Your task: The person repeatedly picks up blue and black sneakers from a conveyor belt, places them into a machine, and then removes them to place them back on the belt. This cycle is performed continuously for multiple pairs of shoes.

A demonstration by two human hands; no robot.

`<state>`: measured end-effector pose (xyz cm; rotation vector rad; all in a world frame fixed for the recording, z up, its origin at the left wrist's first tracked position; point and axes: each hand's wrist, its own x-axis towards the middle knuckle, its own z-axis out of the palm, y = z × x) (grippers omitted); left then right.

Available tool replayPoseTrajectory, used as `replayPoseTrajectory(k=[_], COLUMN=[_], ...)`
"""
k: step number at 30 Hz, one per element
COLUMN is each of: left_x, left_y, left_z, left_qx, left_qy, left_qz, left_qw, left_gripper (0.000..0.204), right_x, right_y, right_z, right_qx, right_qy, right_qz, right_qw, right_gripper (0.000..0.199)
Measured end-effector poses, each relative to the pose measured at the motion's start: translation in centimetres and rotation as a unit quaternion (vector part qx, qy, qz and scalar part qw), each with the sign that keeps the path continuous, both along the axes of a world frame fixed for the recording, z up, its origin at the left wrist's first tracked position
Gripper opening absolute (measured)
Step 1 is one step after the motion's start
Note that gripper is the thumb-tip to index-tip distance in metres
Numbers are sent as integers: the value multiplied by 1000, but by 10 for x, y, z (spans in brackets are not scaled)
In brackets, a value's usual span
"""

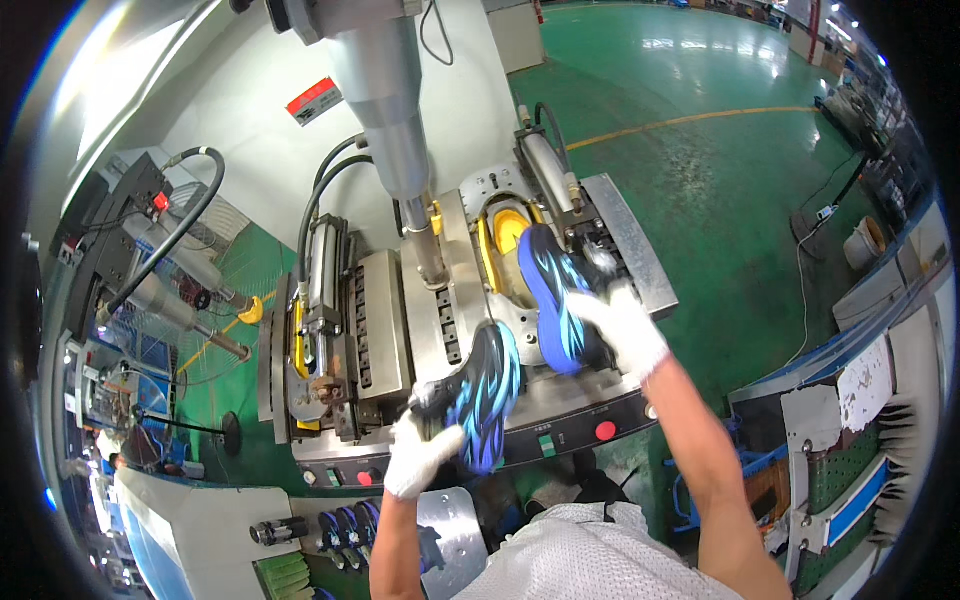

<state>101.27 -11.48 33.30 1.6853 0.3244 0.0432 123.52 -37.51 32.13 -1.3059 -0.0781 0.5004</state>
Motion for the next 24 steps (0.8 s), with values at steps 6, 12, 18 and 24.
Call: replayPoseTrajectory(k=[6,12,18,24], left_x=[-200,-319,-335,-337], left_y=[-5,-57,-65,-67], left_z=[-56,-95,-258,-294], left_qx=[128,91,184,238], left_qy=[306,503,351,299], left_qz=[85,353,464,485], left_qw=[939,784,792,787], left_gripper=[78,81,71,69], right_x=[171,168,250,35], right_y=[150,163,149,146], right_z=[-114,-154,-202,-82], right_qx=[-584,-554,-467,-377], right_qy=[-280,-312,-305,-485], right_qz=[59,45,54,41], right_qw=[760,771,828,788], right_gripper=[61,61,58,77])
